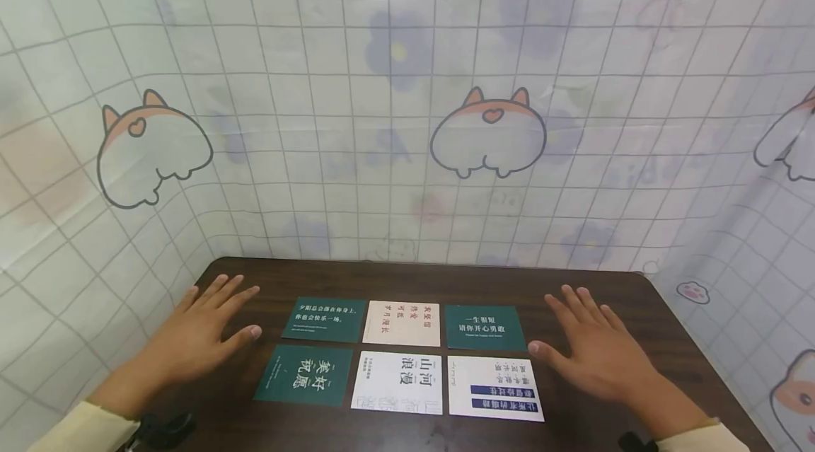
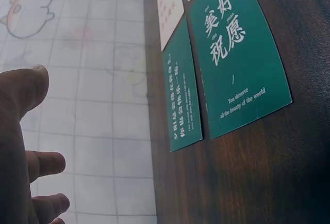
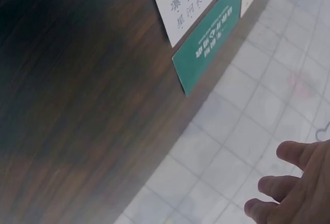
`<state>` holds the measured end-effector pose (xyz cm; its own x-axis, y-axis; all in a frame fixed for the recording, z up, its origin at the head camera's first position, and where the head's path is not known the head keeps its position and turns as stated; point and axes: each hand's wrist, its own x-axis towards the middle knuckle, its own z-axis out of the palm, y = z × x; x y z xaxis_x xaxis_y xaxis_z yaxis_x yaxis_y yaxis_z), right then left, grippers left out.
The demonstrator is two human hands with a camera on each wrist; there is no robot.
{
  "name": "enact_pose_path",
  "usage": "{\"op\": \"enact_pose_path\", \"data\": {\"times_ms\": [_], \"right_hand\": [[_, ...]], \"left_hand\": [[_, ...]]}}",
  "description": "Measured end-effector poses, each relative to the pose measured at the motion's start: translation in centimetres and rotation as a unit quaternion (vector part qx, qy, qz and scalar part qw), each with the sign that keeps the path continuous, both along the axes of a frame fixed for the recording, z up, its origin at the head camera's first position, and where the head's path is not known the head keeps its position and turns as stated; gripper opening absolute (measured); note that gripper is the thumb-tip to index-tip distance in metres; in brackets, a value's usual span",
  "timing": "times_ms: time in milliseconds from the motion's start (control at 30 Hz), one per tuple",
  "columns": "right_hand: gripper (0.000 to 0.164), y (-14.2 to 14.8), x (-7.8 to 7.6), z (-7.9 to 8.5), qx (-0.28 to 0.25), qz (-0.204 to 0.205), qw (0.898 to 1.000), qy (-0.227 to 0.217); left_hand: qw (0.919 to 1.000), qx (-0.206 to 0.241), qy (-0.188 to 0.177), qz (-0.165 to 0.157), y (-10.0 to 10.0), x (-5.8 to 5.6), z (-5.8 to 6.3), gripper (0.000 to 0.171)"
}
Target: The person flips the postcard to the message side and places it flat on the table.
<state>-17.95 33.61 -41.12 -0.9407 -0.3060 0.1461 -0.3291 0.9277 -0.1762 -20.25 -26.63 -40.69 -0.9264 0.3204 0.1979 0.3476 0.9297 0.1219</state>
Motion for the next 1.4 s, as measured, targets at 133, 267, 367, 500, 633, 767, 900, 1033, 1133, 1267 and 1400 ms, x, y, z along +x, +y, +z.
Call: {"op": "enact_pose_path", "data": {"times_ms": [133, 267, 367, 500, 633, 767, 900, 1033, 1133, 1267, 1400], "right_hand": [[0.084, -0.5, -0.1, -0.2, -0.003, 0.001, 1.000, -0.003], [0.084, -1.0, -0.3, -0.4, -0.006, 0.002, 1.000, -0.004], [0.084, -1.2, -0.3, -0.7, -0.004, 0.005, 1.000, -0.003], [0.084, -1.6, -0.4, -0.9, 0.004, 0.012, 1.000, 0.004], [0.083, -2.1, -0.3, -0.7, 0.016, 0.013, 1.000, 0.009], [0.081, -2.6, -0.2, -0.7, 0.023, 0.012, 1.000, 0.015], [0.080, -3.1, -0.3, -0.8, 0.023, 0.014, 0.999, 0.019], [0.078, -3.5, -0.6, -1.2, 0.021, 0.023, 0.999, 0.030], [0.077, -3.7, -0.7, -1.5, 0.018, 0.028, 0.999, 0.036], [0.078, -4.0, -0.8, -1.8, 0.018, 0.030, 0.999, 0.038], [0.078, -4.3, -0.7, -1.9, 0.018, 0.030, 0.999, 0.037]], "left_hand": [[1.0000, -0.001, 0.001, 0.003, 0.0, 0.0, -0.4, 0.079], [1.0000, 0.001, 0.001, 0.004, 0.1, 0.0, -0.6, 0.079], [1.0000, 0.000, 0.000, 0.003, 0.2, 0.0, -0.8, 0.080], [1.0000, 0.001, -0.001, 0.003, 0.3, 0.0, -1.0, 0.079], [1.0000, 0.003, -0.002, -0.002, 0.4, 0.0, -1.3, 0.079], [1.0000, 0.002, -0.001, -0.005, 0.5, -0.1, -1.5, 0.078], [1.0000, 0.001, 0.001, -0.006, 0.5, 0.0, -1.5, 0.076], [1.0000, 0.001, 0.002, -0.006, 0.6, 0.0, -1.6, 0.074], [1.0000, 0.002, 0.001, -0.005, 0.6, 0.0, -1.7, 0.074], [1.0000, 0.000, -0.001, -0.006, 0.6, 0.0, -2.0, 0.073], [1.0000, -0.002, -0.001, -0.006, 0.6, 0.1, -2.2, 0.067]]}}
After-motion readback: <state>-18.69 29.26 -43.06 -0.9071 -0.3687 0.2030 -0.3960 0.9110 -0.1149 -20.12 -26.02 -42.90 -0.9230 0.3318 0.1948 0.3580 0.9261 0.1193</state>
